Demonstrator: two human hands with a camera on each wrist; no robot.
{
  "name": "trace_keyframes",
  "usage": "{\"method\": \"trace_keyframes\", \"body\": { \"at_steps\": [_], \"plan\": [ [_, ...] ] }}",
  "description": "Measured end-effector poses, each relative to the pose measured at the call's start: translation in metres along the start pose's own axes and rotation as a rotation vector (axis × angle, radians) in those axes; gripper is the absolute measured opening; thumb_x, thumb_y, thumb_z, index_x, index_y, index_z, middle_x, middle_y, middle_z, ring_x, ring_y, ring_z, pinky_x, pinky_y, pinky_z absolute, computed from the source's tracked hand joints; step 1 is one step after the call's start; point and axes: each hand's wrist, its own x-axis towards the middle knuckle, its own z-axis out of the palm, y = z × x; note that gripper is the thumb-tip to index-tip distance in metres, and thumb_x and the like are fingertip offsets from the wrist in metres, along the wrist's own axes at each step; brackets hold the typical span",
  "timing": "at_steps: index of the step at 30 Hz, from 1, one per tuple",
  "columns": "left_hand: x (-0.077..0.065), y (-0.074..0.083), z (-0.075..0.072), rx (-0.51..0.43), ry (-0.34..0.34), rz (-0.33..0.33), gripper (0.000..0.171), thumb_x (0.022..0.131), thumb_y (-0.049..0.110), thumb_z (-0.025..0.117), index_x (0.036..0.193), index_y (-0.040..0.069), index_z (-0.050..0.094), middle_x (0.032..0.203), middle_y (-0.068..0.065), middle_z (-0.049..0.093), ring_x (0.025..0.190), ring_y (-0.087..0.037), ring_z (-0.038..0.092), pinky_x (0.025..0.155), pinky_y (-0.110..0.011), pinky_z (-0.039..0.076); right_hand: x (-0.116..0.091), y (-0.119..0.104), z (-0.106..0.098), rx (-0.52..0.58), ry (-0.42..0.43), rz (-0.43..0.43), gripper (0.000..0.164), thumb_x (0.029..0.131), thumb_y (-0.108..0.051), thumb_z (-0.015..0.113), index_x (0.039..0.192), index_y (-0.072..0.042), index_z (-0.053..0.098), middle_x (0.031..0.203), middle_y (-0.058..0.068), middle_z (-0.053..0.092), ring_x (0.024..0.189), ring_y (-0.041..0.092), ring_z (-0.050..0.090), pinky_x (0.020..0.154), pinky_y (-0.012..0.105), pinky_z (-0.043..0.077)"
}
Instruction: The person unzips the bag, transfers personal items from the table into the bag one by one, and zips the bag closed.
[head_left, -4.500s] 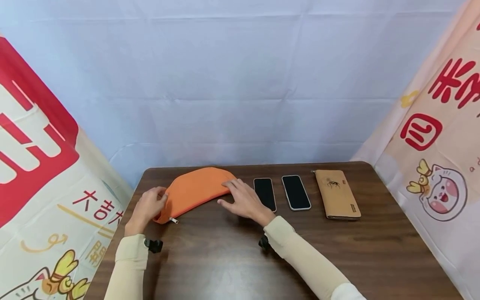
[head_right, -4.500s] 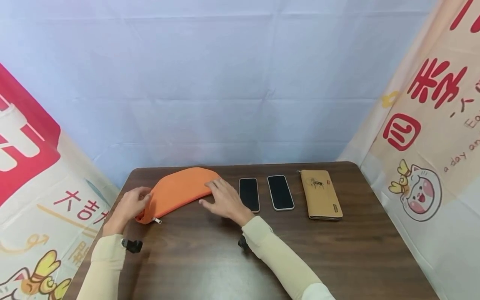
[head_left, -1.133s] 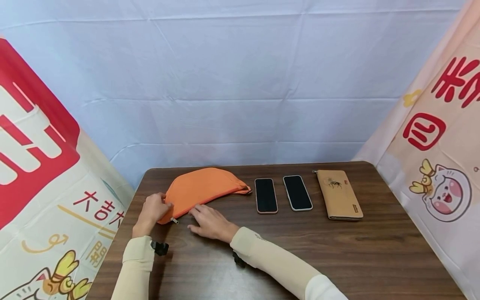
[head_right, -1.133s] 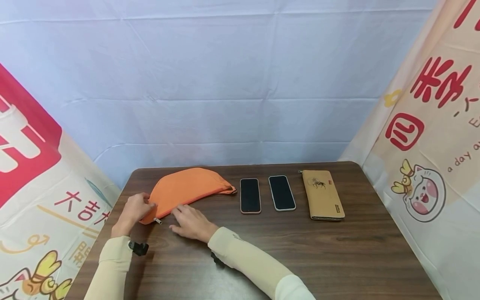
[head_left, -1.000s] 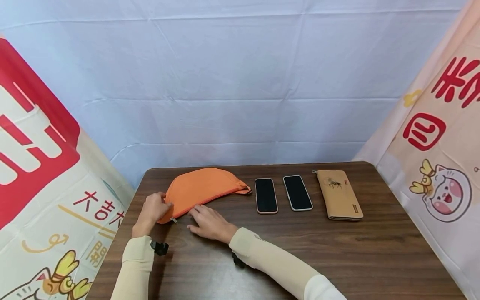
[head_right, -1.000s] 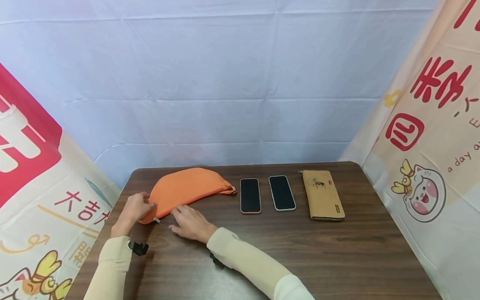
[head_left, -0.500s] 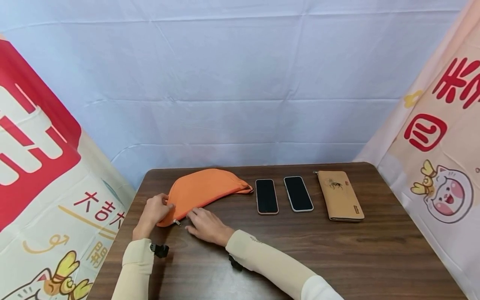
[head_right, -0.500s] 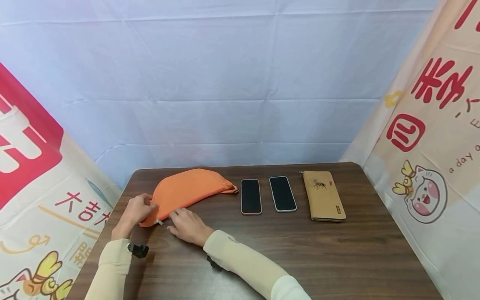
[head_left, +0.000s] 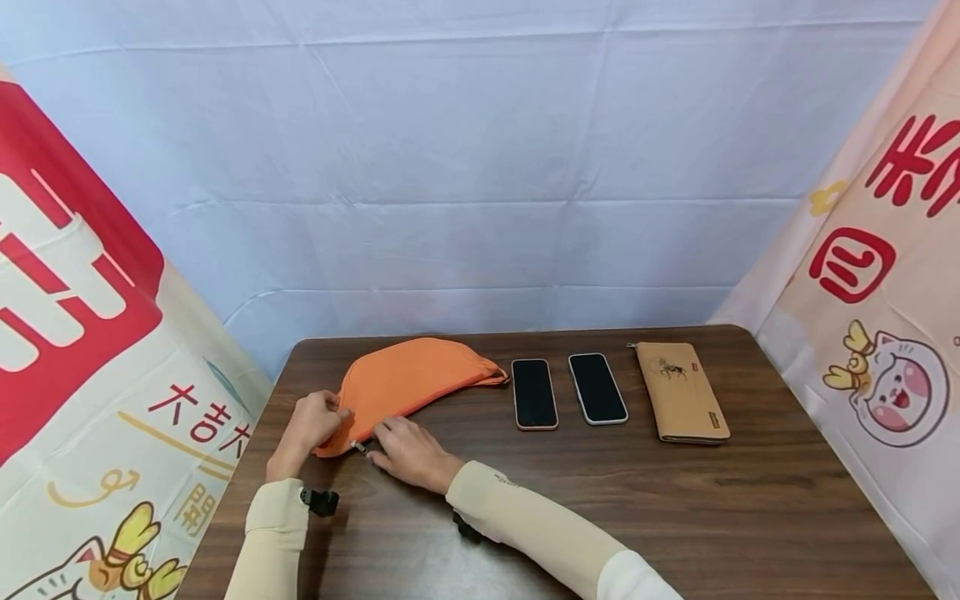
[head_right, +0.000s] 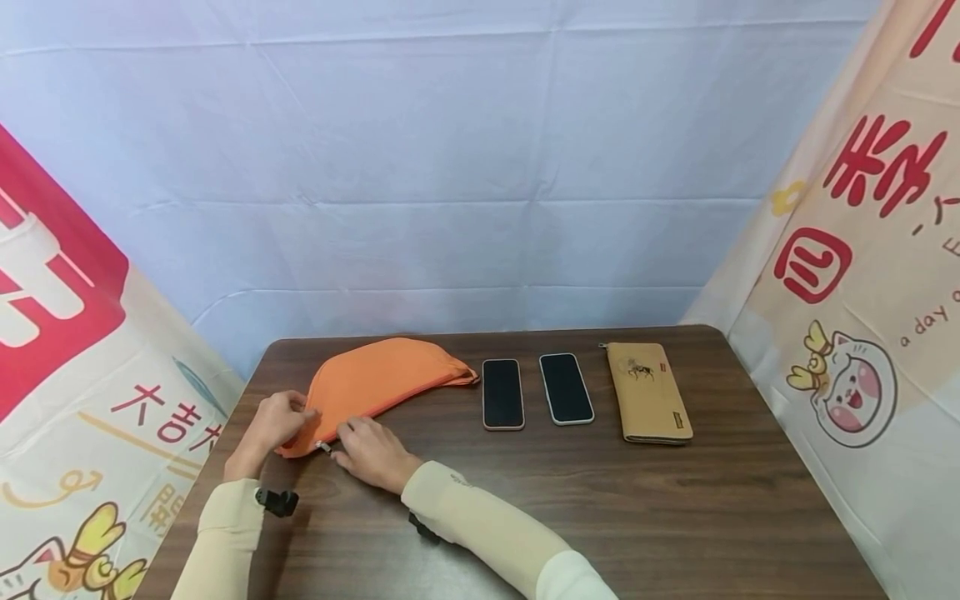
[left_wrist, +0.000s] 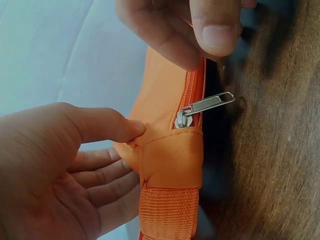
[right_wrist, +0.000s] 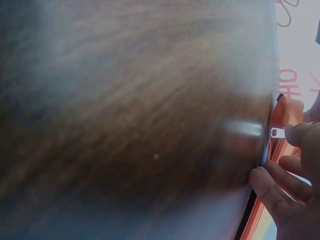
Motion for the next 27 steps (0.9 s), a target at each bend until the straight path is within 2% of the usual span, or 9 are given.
{"method": "trace_keyframes", "body": {
  "at_steps": [11, 15, 23, 27],
  "plan": [
    [-0.0005, -0.0003, 0.0009, -0.012, 0.004, 0.009, 0.037, 0.102, 0.021, 0.071, 0.123, -0.009, 0.064, 0.106, -0.023, 0.071, 0.08, -0.023, 0.067, 0.066, -0.036, 0.055, 0.0034, -0.0024, -0.0011, -0.007, -0.006, 0.007, 0.024, 0.107, -0.038, 0.067, 0.114, -0.016, 0.07, 0.106, -0.003, 0.069, 0.092, 0.01, 0.066, 0.077, 0.022, 0.055],
    [-0.0002, -0.0009, 0.0008, -0.017, 0.002, 0.023, 0.038, 0.102, 0.021, 0.071, 0.123, -0.01, 0.064, 0.105, -0.022, 0.071, 0.079, -0.022, 0.067, 0.066, -0.035, 0.055, 0.0049, -0.0041, -0.0019, -0.006, -0.005, 0.013, 0.023, 0.106, -0.037, 0.068, 0.113, -0.015, 0.07, 0.105, -0.002, 0.069, 0.092, 0.011, 0.066, 0.076, 0.022, 0.055],
    [-0.0018, -0.002, 0.0023, -0.042, -0.007, 0.015, 0.036, 0.102, 0.021, 0.072, 0.122, -0.009, 0.063, 0.092, -0.015, 0.07, 0.063, -0.018, 0.06, 0.064, -0.033, 0.052, 0.0076, -0.0075, -0.0004, -0.021, -0.01, 0.03, 0.024, 0.106, -0.038, 0.069, 0.112, -0.015, 0.069, 0.1, -0.002, 0.067, 0.088, 0.01, 0.065, 0.072, 0.02, 0.053],
    [-0.0006, -0.0037, 0.0027, -0.034, 0.0, 0.02, 0.037, 0.102, 0.022, 0.073, 0.121, -0.009, 0.064, 0.092, -0.014, 0.07, 0.065, -0.017, 0.061, 0.066, -0.033, 0.052, 0.0091, -0.0096, 0.0018, -0.041, -0.015, 0.041, 0.025, 0.105, -0.039, 0.069, 0.112, -0.015, 0.069, 0.099, -0.003, 0.067, 0.088, 0.01, 0.066, 0.07, 0.02, 0.053]
  ]
}}
